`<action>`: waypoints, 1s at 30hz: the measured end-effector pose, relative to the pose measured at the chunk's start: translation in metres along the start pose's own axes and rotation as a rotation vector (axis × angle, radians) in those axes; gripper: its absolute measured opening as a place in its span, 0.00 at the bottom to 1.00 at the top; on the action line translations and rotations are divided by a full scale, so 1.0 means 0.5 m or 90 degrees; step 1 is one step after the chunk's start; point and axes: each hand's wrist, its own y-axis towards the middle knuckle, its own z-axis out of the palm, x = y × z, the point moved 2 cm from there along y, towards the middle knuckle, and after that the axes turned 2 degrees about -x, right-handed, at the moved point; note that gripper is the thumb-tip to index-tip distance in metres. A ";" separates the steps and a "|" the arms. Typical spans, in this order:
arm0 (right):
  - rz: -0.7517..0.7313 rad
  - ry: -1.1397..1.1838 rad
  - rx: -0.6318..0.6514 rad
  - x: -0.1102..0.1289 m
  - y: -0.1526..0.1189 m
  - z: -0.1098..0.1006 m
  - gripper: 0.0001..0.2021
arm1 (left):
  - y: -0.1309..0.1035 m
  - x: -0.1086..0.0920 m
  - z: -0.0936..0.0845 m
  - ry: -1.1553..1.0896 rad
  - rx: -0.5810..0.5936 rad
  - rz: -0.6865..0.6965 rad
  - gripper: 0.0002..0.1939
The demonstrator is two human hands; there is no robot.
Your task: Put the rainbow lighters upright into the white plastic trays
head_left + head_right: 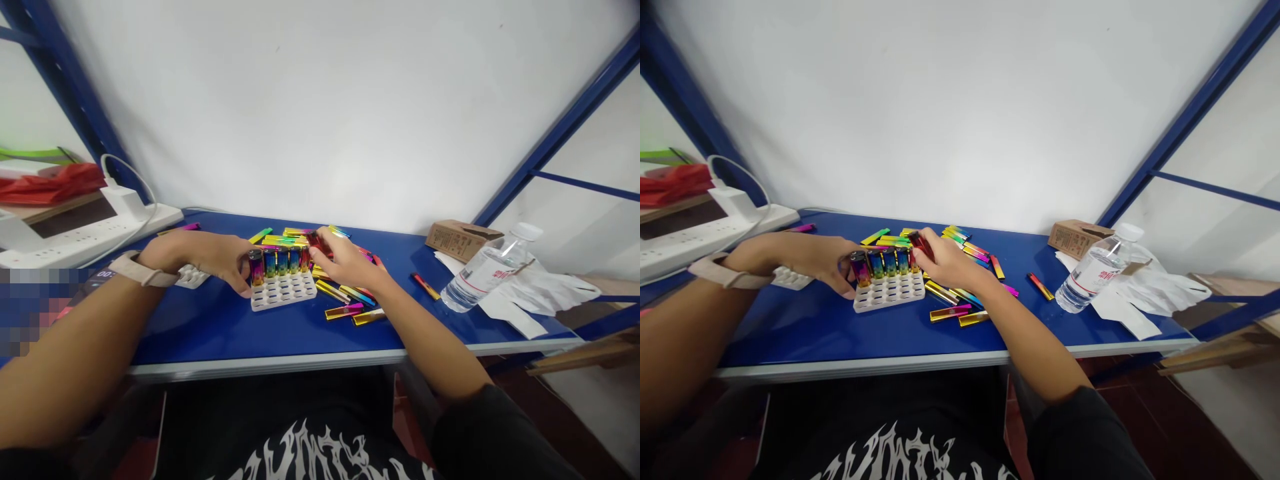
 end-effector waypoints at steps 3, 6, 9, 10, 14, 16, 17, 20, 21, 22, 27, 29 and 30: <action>-0.010 0.139 -0.017 0.006 -0.002 0.018 0.08 | 0.002 0.002 0.001 -0.065 0.027 -0.013 0.39; -0.019 0.229 -0.041 0.004 0.001 0.039 0.14 | 0.003 0.004 0.001 -0.072 0.016 -0.029 0.39; 0.010 0.307 -0.051 0.002 0.002 0.055 0.27 | 0.001 0.004 0.002 -0.075 0.016 -0.025 0.41; 0.017 0.329 -0.050 0.004 0.002 0.058 0.30 | 0.001 0.004 0.002 -0.074 0.015 -0.021 0.41; 0.029 0.333 -0.056 0.022 -0.004 0.054 0.30 | 0.000 0.005 0.001 -0.060 0.015 -0.022 0.40; 0.030 0.303 -0.058 0.032 -0.007 0.050 0.27 | 0.001 0.008 0.001 -0.066 0.019 -0.028 0.40; 0.031 0.293 -0.056 0.035 -0.009 0.049 0.26 | 0.002 0.009 0.001 -0.070 0.020 -0.028 0.40; 0.044 0.304 -0.058 0.035 -0.010 0.053 0.27 | 0.004 0.010 0.002 -0.077 0.020 -0.024 0.40; 0.051 0.310 -0.059 0.033 -0.009 0.055 0.28 | 0.004 0.010 0.002 -0.076 0.018 -0.023 0.39; 0.056 0.312 -0.060 0.030 -0.009 0.057 0.29 | 0.004 0.010 0.002 -0.074 0.016 -0.023 0.39; 0.024 0.237 -0.043 0.027 -0.008 0.060 0.25 | 0.002 0.009 0.002 -0.059 0.010 -0.037 0.39; 0.015 0.229 -0.044 0.028 -0.009 0.063 0.24 | 0.001 0.007 0.001 -0.065 0.017 -0.031 0.40; 0.016 0.232 -0.049 0.027 -0.010 0.066 0.23 | 0.000 0.006 0.000 -0.066 0.020 -0.028 0.40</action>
